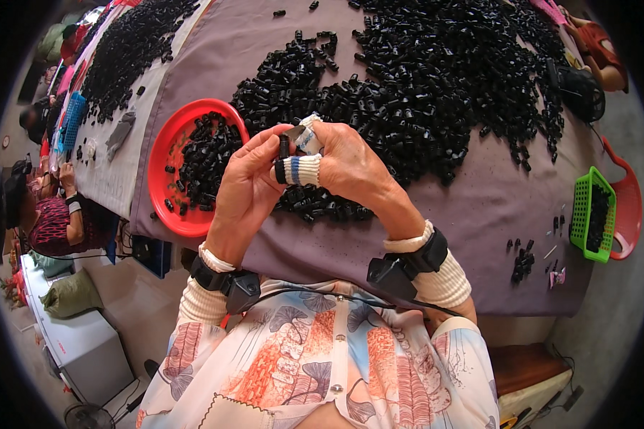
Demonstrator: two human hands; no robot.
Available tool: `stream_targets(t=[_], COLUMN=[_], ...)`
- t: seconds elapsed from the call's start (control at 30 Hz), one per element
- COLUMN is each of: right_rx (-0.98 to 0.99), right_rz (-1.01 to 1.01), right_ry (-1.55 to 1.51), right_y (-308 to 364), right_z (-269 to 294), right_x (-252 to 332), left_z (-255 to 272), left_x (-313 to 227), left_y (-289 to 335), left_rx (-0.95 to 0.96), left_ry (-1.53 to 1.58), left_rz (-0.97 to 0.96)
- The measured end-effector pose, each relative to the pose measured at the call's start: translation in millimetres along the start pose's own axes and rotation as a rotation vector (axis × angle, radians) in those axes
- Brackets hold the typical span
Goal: Sorting and inspecting small black plastic components on a table.
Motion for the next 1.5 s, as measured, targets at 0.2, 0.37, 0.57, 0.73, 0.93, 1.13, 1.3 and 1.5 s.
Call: stream_targets(t=[0.2,0.37,0.57,0.73,0.93,1.13,1.3,1.5], right_rx=[0.038,0.087,0.098,0.102,0.123,0.092,0.051,0.035], right_rz=[0.032,0.065,0.120,0.144,0.130,0.191,0.146,0.048], right_ry=[0.088,0.158,0.218,0.173,0.147,0.157,0.029,-0.021], right_y=[-2,-3,-4,-2,-2,-1,-3,-3], right_z=[0,1,2,1,0,-3,-3,-5], right_x=[3,1,-3,-9,-13,-18,2,-6], left_z=[1,0,1,1,-3,2,6,5], left_x=[0,-1,-1,-1,-3,-4,-1,0], left_y=[1,2,1,0,1,2,0,3], left_rx=[-0.007,-0.013,-0.061,-0.091,-0.142,-0.068,-0.004,-0.016], left_ry=[-0.011,-0.018,-0.089,-0.147,-0.172,-0.177,0.007,0.037], left_rz=[0.008,0.002,-0.045,-0.058,-0.053,-0.020,0.028,-0.003])
Point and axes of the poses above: each hand's wrist, its own y-axis away from the middle knuckle, its own z-axis out of the back of the hand, x = y × z, the point moved 3 cm from there along -y, towards the middle knuckle, and after that the axes turned 14 degrees about z, right-handed, at the moved point
